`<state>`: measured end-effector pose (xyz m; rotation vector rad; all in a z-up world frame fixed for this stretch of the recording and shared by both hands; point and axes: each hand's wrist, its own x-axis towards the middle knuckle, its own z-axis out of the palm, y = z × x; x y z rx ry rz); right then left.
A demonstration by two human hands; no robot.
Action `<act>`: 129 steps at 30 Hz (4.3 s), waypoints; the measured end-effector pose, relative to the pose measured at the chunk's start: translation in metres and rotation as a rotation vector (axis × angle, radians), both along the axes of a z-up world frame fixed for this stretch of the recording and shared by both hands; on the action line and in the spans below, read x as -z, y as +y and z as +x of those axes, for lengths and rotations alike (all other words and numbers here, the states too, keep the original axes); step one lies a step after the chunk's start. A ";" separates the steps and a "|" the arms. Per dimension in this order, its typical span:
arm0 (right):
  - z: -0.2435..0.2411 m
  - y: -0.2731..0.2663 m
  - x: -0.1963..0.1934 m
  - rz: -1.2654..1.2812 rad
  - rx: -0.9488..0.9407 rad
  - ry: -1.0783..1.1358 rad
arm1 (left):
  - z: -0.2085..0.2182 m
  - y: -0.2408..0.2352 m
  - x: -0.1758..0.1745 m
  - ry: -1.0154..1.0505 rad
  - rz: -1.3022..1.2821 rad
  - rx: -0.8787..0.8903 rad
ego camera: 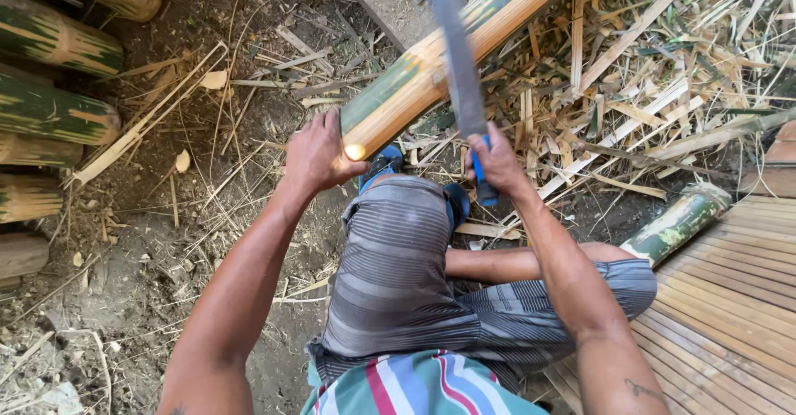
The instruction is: The person uses a machete to shave the outer layer off a bamboo pole. They hold the pole with their left hand and repeatedly strike it with the machete in their right hand, rotating the pole to remove the green skin and create a smooth surface.
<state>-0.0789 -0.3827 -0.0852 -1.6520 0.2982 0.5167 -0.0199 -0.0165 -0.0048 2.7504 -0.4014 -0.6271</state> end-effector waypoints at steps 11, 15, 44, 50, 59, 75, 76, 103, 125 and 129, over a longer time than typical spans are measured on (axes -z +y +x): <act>-0.008 -0.004 -0.027 -0.008 -0.118 0.069 | 0.009 0.006 0.008 0.130 -0.010 -0.031; -0.007 0.003 -0.031 0.075 -0.082 -0.006 | 0.006 0.011 0.015 -0.025 -0.177 -0.050; -0.048 -0.027 0.022 0.194 0.386 0.010 | 0.108 -0.020 0.037 -0.219 -0.480 -0.421; -0.052 -0.023 0.036 0.152 0.411 0.073 | 0.149 0.021 0.047 -0.061 -1.404 -0.905; -0.056 -0.023 0.058 0.179 0.469 0.111 | 0.137 -0.070 -0.031 -0.262 -0.108 0.040; -0.065 -0.002 0.052 0.007 0.421 0.183 | 0.163 -0.165 0.020 0.044 0.129 0.094; -0.063 -0.002 0.053 -0.013 0.418 0.191 | 0.165 -0.167 0.016 0.079 0.114 0.067; -0.087 -0.016 -0.073 -1.033 -0.274 -0.679 | -0.021 0.046 -0.055 0.114 0.218 -0.056; 0.027 0.010 -0.040 -1.017 -0.393 -0.200 | -0.007 0.049 -0.042 0.036 0.121 -0.033; 0.049 -0.032 -0.013 -1.214 -0.438 -0.182 | -0.013 0.048 -0.041 0.083 0.152 -0.024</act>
